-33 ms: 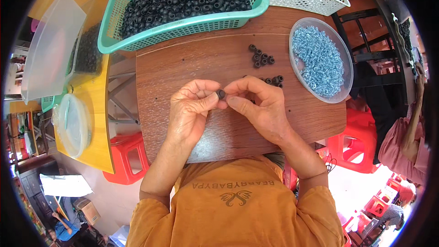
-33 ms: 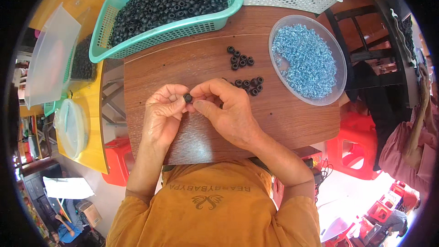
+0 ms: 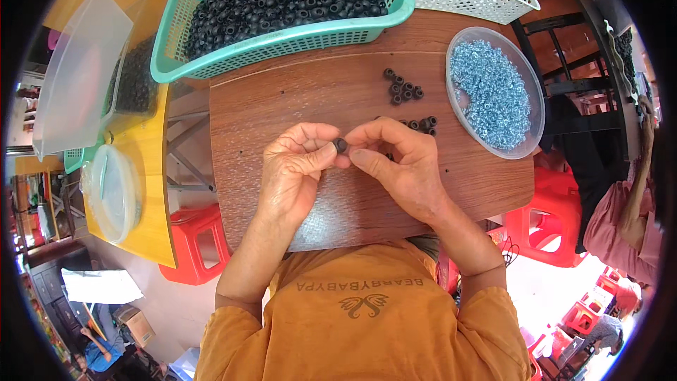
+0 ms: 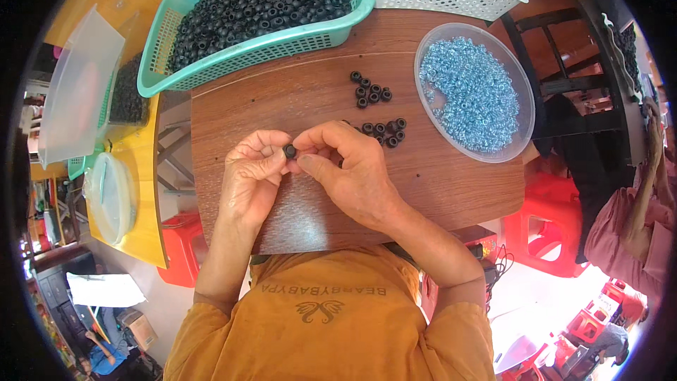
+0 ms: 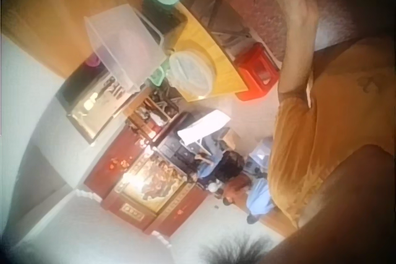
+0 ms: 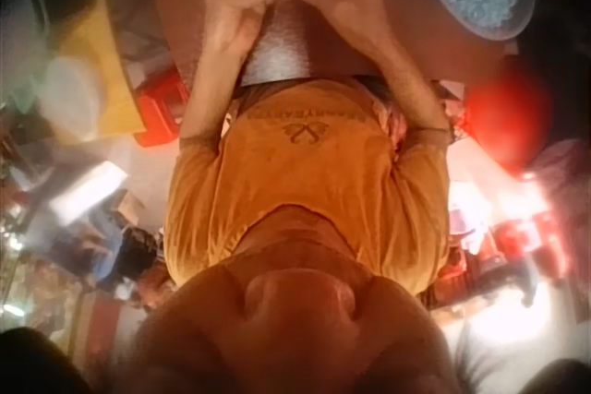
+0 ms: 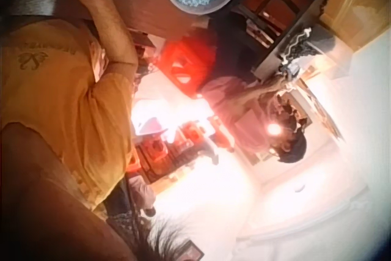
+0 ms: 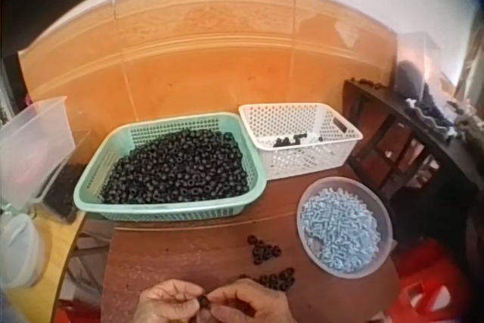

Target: The person assembles small components by picking up plastic rings and springs and inserting the springs into the rings by hand, placing the assembled pieces on the table.

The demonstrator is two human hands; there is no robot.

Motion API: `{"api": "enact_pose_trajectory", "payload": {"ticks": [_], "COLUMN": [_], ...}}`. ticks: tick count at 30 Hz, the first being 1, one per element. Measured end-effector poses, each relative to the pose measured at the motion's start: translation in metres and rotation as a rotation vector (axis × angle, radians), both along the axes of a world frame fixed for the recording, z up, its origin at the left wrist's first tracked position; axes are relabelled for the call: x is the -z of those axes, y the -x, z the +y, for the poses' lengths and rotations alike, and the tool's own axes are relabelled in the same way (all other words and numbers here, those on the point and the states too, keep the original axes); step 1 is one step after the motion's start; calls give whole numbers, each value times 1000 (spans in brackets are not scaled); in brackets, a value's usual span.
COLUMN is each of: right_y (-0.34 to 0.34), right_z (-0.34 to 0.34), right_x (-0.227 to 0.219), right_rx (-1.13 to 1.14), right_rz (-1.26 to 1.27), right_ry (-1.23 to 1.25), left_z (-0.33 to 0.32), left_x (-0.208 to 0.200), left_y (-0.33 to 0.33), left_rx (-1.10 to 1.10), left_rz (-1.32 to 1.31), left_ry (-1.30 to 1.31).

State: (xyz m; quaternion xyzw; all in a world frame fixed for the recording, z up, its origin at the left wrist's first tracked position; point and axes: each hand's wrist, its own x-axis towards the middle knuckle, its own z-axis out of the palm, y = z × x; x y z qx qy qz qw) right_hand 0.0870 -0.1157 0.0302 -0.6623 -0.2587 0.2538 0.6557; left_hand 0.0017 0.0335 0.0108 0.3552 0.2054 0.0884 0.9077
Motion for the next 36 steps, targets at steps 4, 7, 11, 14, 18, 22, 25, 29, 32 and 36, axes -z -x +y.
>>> {"api": "enact_pose_trajectory", "payload": {"ticks": [4, 7, 11, 14, 18, 22, 25, 29, 32, 36], "right_y": [0, -1, -1, -3, 0, -5, -6, -5, -3, -3], "right_z": [2, 2, 2, 0, 1, -1, -2, 0, 3, 6], "right_x": [-3, -1, 0, 0, 0, -2, 2, 4, 6, 7], "right_rx": [14, 3, 3, 0, 11, 29, 19, 23, 34, 46], "right_rz": [-56, -192, -232, -224, 4, 314, 385, 412, 444, 501], "right_ry": [37, 100, 91, 71, -63, -136, -169, -137, -109, -96], "left_z": [0, -1, -8, -10, -11, -11, -14, -14, -15, -13], "left_x": [4, 5, -7, -17, -16, -19, -23, -20, -19, -14], "left_y": [0, 0, 1, 3, 8, 9, 9, 8, 7, 7], "left_rx": [13, 6, -74, -69, -86, -53, -38, -18, -13, 2], "left_rz": [7, -5, 23, -9, -120, -159, -146, -120, -89, -8], "left_ry": [0, 6, -246, -450, -905, -1009, -957, -934, -811, -608]}}
